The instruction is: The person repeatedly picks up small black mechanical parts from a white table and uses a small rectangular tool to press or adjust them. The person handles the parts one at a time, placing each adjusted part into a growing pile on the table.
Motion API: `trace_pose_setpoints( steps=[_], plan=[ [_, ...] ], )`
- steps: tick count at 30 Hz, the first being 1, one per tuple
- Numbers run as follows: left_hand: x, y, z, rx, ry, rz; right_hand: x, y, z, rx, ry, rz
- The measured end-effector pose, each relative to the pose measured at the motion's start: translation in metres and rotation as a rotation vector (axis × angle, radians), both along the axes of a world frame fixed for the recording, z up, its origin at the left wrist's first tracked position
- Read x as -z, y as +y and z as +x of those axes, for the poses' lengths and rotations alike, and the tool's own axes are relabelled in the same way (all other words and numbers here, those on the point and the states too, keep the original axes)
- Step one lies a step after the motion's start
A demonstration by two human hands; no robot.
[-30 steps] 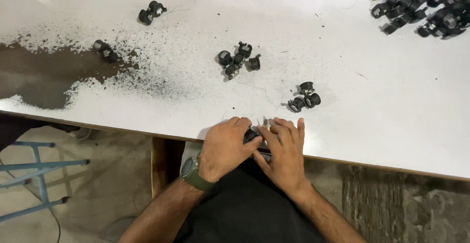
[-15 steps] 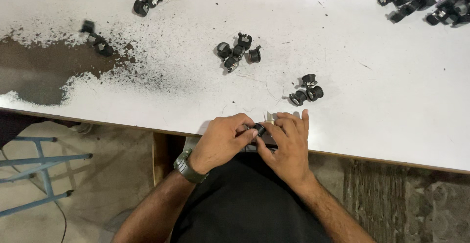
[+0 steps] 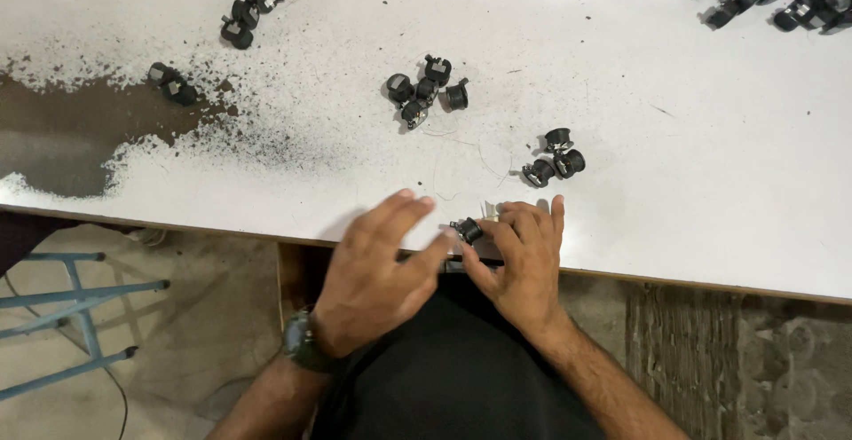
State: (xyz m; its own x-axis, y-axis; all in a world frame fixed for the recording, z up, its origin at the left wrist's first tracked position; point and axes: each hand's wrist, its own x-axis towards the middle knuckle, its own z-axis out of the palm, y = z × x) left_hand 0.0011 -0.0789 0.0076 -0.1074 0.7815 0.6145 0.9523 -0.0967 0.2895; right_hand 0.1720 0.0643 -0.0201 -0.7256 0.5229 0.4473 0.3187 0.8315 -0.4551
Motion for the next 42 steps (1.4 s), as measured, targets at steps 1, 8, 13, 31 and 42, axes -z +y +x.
trace_pose_setpoints(
  steps=[1,8,13,31,42],
  plan=[
    [0.0,0.003,0.008,0.058,0.135,-0.019,0.0,-0.001,0.0,0.012,-0.004,0.013],
    [0.023,0.024,0.01,0.001,0.139,-0.071,0.003,-0.001,-0.002,0.028,-0.007,0.043],
    [0.035,0.019,0.017,-0.093,0.004,-0.07,0.006,-0.001,-0.001,0.038,-0.031,0.047],
    [0.034,0.015,0.023,-0.122,-0.126,-0.092,0.005,-0.002,-0.001,0.038,-0.057,0.063],
    [0.038,0.016,0.034,-0.15,-0.201,-0.054,0.015,-0.009,0.02,-0.181,0.241,-0.021]
  ],
)
